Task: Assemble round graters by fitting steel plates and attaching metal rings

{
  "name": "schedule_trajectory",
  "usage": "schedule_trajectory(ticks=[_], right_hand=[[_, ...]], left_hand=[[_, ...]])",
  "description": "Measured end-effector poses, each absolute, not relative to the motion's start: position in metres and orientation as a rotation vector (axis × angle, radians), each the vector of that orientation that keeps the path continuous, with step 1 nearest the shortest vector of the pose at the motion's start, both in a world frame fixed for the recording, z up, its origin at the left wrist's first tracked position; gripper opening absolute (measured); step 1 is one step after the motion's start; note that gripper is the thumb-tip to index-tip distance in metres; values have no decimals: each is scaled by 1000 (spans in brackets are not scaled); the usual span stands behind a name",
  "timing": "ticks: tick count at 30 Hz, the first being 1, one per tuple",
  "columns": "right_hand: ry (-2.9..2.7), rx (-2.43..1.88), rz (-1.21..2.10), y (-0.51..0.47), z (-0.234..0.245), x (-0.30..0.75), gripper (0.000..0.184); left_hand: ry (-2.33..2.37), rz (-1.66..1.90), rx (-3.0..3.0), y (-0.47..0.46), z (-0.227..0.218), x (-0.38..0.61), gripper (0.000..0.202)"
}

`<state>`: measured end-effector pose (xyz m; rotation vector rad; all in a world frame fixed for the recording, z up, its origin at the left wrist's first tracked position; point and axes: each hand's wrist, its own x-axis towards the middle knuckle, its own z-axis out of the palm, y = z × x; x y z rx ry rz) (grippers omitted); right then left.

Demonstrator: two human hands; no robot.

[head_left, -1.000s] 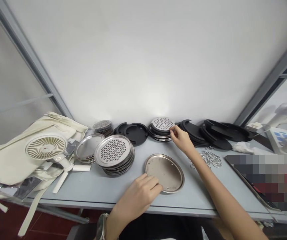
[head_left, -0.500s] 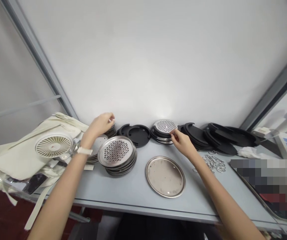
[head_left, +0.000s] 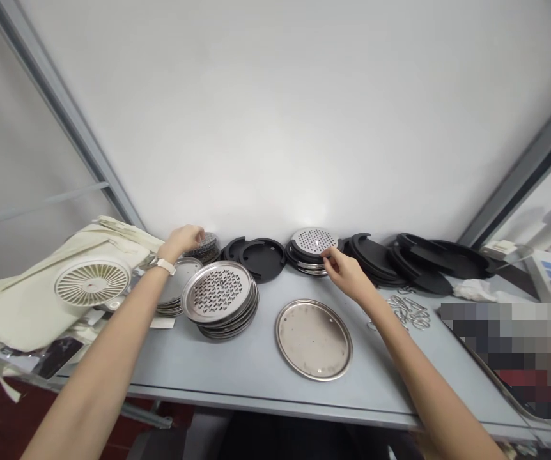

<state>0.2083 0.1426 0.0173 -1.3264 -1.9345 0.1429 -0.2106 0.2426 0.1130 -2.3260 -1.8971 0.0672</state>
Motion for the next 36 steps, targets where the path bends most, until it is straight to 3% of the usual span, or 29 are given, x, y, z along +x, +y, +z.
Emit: schedule_trajectory(ticks=[14,36], right_hand=[[-1950,-1325,156,143,17,209,14],[-1952,-1332,168,142,18,210,16]], left_hand=[[-1853,-7,-2324,241,107,-217,19],[-1585,158,-2502,240,127,-206,12]])
